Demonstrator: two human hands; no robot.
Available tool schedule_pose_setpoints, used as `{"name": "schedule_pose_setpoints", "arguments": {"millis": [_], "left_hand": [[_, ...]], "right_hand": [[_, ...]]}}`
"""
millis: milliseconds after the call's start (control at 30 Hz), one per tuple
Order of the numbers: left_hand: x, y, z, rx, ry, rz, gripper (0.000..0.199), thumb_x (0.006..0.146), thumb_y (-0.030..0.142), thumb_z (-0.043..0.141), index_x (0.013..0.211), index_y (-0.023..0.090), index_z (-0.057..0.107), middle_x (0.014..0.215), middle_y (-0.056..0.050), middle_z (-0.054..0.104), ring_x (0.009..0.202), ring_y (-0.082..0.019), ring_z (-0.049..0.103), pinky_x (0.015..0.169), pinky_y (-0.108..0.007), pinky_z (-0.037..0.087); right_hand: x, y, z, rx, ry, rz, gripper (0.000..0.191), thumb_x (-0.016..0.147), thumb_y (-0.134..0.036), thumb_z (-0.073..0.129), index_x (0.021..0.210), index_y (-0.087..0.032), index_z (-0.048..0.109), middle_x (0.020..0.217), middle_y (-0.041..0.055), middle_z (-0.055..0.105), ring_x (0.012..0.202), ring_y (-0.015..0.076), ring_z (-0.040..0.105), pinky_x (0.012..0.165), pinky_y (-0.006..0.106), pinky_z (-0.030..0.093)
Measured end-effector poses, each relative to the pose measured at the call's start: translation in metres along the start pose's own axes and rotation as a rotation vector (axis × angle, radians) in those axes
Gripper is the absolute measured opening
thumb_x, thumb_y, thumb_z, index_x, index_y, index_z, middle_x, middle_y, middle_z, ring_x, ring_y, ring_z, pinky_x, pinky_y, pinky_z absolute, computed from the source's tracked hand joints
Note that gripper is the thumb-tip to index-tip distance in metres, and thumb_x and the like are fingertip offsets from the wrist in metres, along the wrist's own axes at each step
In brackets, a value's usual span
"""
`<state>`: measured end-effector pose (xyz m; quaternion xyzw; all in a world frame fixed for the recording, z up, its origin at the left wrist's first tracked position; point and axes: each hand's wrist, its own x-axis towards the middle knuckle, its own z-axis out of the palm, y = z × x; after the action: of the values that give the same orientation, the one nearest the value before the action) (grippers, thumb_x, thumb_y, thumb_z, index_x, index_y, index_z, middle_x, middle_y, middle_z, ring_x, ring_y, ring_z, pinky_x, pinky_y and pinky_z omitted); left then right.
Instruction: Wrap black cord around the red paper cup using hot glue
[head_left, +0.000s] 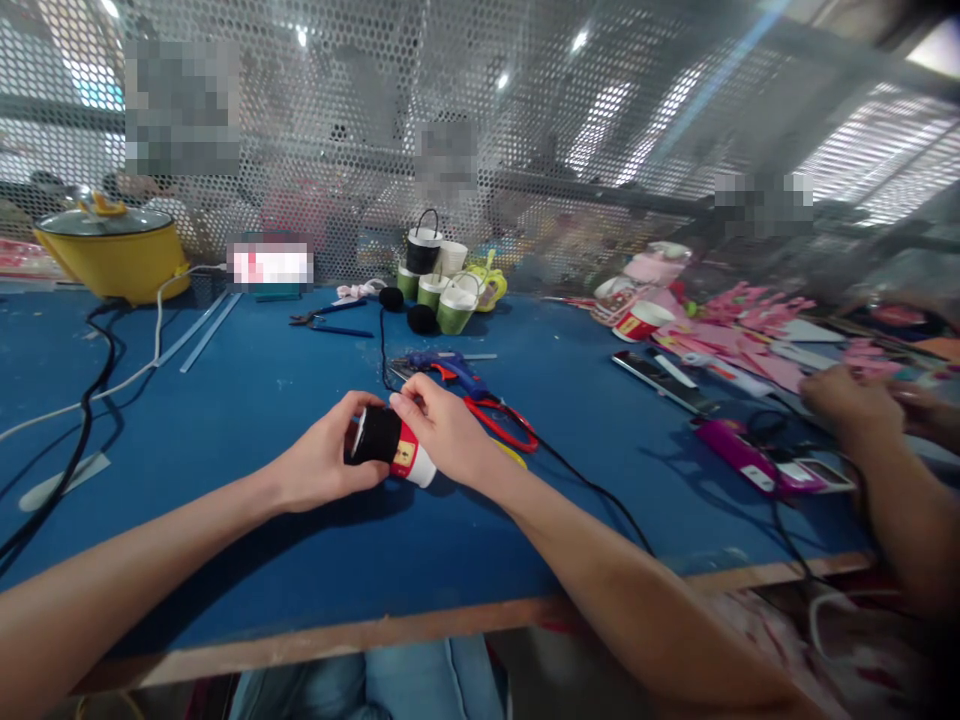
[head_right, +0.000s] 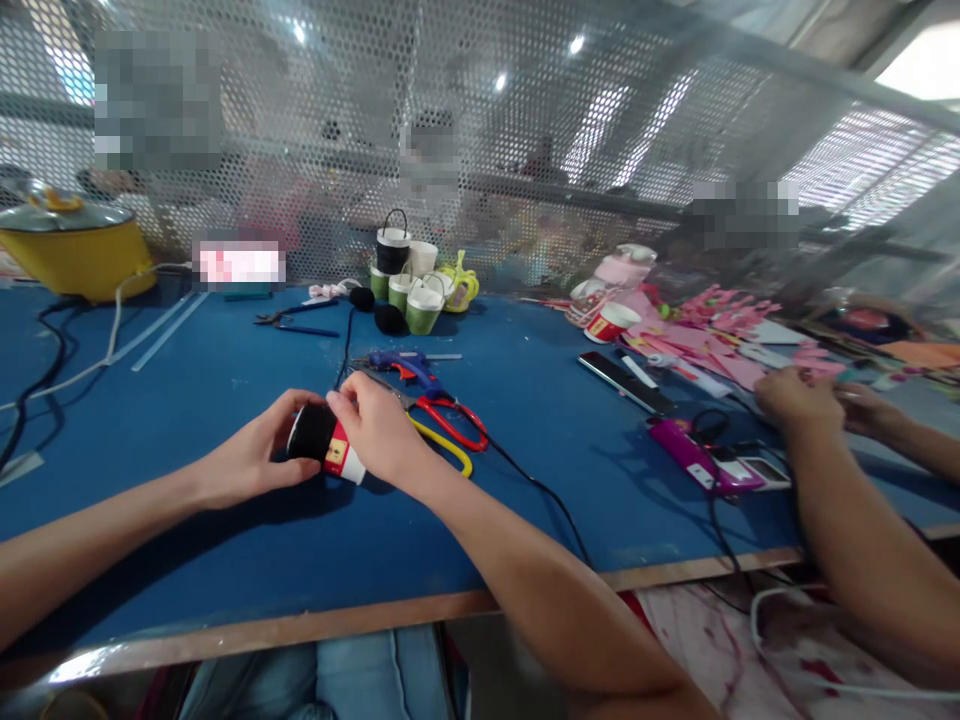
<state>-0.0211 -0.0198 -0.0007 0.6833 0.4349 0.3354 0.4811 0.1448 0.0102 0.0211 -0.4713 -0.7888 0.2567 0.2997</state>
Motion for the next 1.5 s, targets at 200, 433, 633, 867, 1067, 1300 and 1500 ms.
{"name": "schedule_pose_setpoints", "arguments": {"millis": [200, 433, 633, 867, 1067, 1300, 1500], "left_hand": [[0.000, 0.002, 0.001, 0.060, 0.043, -0.017, 0.044, 0.068, 0.028, 0.061, 0.105, 0.019, 0.041, 0.082, 0.001, 0.051, 0.068, -0.015, 0.051, 0.060, -0.027, 0.042], [0.000, 0.002, 0.002, 0.044, 0.042, -0.013, 0.040, 0.069, 0.028, 0.058, 0.104, 0.018, 0.040, 0.082, 0.001, 0.049, 0.068, -0.014, 0.048, 0.060, -0.026, 0.040], [0.000, 0.002, 0.003, 0.016, 0.041, -0.016, 0.040, 0.069, 0.027, 0.057, 0.104, 0.018, 0.039, 0.083, 0.001, 0.048, 0.068, -0.014, 0.047, 0.060, -0.027, 0.040], [0.000, 0.002, 0.002, -0.010, 0.045, 0.001, 0.042, 0.068, 0.026, 0.058, 0.104, 0.016, 0.039, 0.083, 0.001, 0.047, 0.071, -0.014, 0.048, 0.063, -0.028, 0.041], [0.000, -0.003, 0.002, -0.042, -0.004, 0.109, 0.041, 0.070, 0.022, 0.058, 0.106, 0.017, 0.039, 0.093, -0.002, 0.048, 0.085, -0.019, 0.050, 0.075, -0.032, 0.043], [-0.006, -0.006, 0.003, -0.120, -0.139, 0.183, 0.044, 0.071, 0.016, 0.060, 0.109, 0.018, 0.037, 0.096, -0.003, 0.046, 0.084, -0.017, 0.049, 0.076, -0.032, 0.043], [-0.005, -0.008, 0.001, -0.254, -0.081, 0.249, 0.071, 0.074, 0.020, 0.063, 0.132, 0.026, 0.023, 0.107, -0.004, 0.043, 0.095, -0.019, 0.049, 0.085, -0.033, 0.041]], "right_hand": [[-0.001, -0.003, 0.003, -0.014, 0.009, 0.012, 0.020, 0.087, -0.028, 0.043, 0.070, -0.021, 0.038, 0.063, -0.0047, 0.043, 0.057, 0.0112, 0.041, 0.057, 0.026, 0.033], [-0.001, -0.004, 0.004, -0.050, 0.019, 0.000, 0.019, 0.088, -0.028, 0.042, 0.070, -0.022, 0.037, 0.064, -0.0042, 0.044, 0.058, 0.0118, 0.042, 0.058, 0.027, 0.033], [-0.001, -0.005, 0.004, -0.047, 0.024, -0.001, 0.019, 0.087, -0.027, 0.043, 0.070, -0.021, 0.037, 0.065, -0.0034, 0.045, 0.060, 0.0121, 0.043, 0.060, 0.027, 0.035], [0.006, -0.008, -0.004, 0.079, -0.037, -0.048, 0.014, 0.084, -0.027, 0.048, 0.075, -0.018, 0.050, 0.075, 0.0013, 0.056, 0.070, 0.0138, 0.052, 0.066, 0.028, 0.041], [0.034, -0.033, -0.010, 0.204, -0.126, -0.067, 0.010, 0.077, -0.023, 0.058, 0.072, -0.017, 0.053, 0.063, -0.0031, 0.055, 0.057, 0.0099, 0.050, 0.057, 0.024, 0.040], [0.083, -0.040, 0.007, 0.031, -0.461, -0.043, 0.016, 0.077, -0.027, 0.063, 0.068, -0.014, 0.059, 0.055, -0.0049, 0.052, 0.048, 0.0056, 0.043, 0.048, 0.019, 0.035], [0.092, 0.011, -0.028, -0.288, -0.229, 0.207, 0.029, 0.091, -0.020, 0.037, 0.078, -0.011, 0.060, 0.070, 0.0040, 0.063, 0.045, 0.0045, 0.044, 0.046, 0.018, 0.036]]}}
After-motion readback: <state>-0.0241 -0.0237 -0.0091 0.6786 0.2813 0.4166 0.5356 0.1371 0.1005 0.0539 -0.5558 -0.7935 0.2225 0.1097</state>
